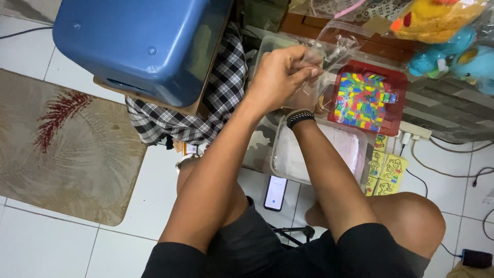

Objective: The person places small colorful pieces and a drawing into plastic bags by hand.

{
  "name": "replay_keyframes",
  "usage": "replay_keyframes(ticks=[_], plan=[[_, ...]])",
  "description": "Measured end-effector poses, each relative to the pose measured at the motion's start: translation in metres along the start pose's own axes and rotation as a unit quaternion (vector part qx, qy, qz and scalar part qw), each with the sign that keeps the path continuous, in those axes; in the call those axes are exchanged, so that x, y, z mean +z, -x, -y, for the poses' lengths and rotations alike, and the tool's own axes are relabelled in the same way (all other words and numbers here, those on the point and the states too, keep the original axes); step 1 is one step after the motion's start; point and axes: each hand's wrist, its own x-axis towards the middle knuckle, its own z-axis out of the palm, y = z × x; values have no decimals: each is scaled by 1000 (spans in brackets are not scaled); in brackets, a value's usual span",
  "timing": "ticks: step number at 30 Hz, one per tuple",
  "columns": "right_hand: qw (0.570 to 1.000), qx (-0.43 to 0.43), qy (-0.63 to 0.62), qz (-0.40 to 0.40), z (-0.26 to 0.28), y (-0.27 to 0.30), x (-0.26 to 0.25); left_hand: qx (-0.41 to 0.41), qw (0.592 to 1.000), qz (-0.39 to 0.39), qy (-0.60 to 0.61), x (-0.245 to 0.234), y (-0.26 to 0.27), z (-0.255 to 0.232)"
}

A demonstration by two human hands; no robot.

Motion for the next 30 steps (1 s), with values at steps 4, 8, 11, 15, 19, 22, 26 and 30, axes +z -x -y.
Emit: replay_keyframes(ticks=[4, 8, 11, 15, 19, 22, 26, 30], plan=[[998, -15, 52, -16, 2, -4, 2, -7, 1000, 4, 12, 1, 0, 0], [994, -27, 103, -35, 4, -5, 1, -19, 999, 8, 43, 5, -3, 1], [988, -37, 140, -45, 3, -5, 3, -2, 999, 1, 54, 8, -3, 3], [979, -51, 190, -58, 1, -7, 8, 16, 999, -8, 36, 8, -3, 3], [969, -61, 227, -72, -27, -28, 30, 6, 1000, 0, 31, 4, -4, 0], [969, -84, 228, -53, -58, -30, 30, -16, 999, 0, 32, 3, -6, 1], [980, -165, -102, -50, -12, 15, -62, -19, 999, 7, 30, 3, -11, 7], [975, -142, -164, -40, -14, 35, -130, -27, 997, 9, 65, 4, -13, 11]])
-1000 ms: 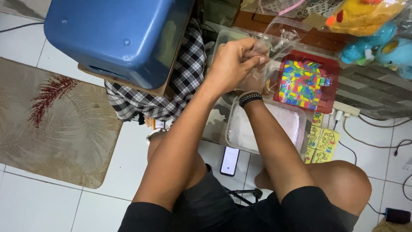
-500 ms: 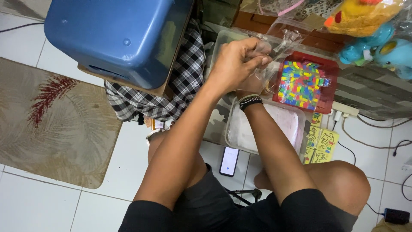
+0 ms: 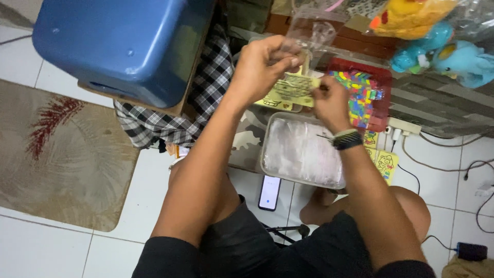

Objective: The person places small colorful pieces and a drawing into plastic bags by hand.

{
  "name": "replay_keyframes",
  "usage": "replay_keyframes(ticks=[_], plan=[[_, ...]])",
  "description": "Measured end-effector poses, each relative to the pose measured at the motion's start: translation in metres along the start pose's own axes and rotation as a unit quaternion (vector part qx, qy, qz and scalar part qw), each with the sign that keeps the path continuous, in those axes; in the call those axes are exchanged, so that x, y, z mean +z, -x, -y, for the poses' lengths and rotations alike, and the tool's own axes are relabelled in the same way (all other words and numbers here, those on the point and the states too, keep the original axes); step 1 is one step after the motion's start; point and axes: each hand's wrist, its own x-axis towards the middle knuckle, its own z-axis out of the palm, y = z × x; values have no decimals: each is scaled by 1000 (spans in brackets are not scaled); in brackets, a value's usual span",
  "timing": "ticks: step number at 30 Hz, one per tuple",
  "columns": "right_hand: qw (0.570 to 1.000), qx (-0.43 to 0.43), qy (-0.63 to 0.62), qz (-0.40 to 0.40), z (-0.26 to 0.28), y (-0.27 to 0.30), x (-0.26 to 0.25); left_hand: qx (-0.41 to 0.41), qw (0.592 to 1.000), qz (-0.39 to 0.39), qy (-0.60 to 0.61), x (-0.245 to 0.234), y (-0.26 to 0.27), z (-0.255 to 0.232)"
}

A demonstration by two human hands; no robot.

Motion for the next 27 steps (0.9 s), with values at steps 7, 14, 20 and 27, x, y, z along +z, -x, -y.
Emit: replay_keyframes(ticks=[7, 14, 20, 27], plan=[[998, 64, -13, 18, 25, 34, -104, -46, 998, 26, 36, 4, 2, -5], [960, 41, -247, -128, -8, 47, -137, -118, 991, 63, -8, 28, 7, 6], [921, -9, -356, -157, 2, 44, -142, -157, 979, 123, -51, 58, 6, 4], [943, -97, -245, -203, -25, 33, -141, -175, 969, 169, -50, 80, 6, 12]])
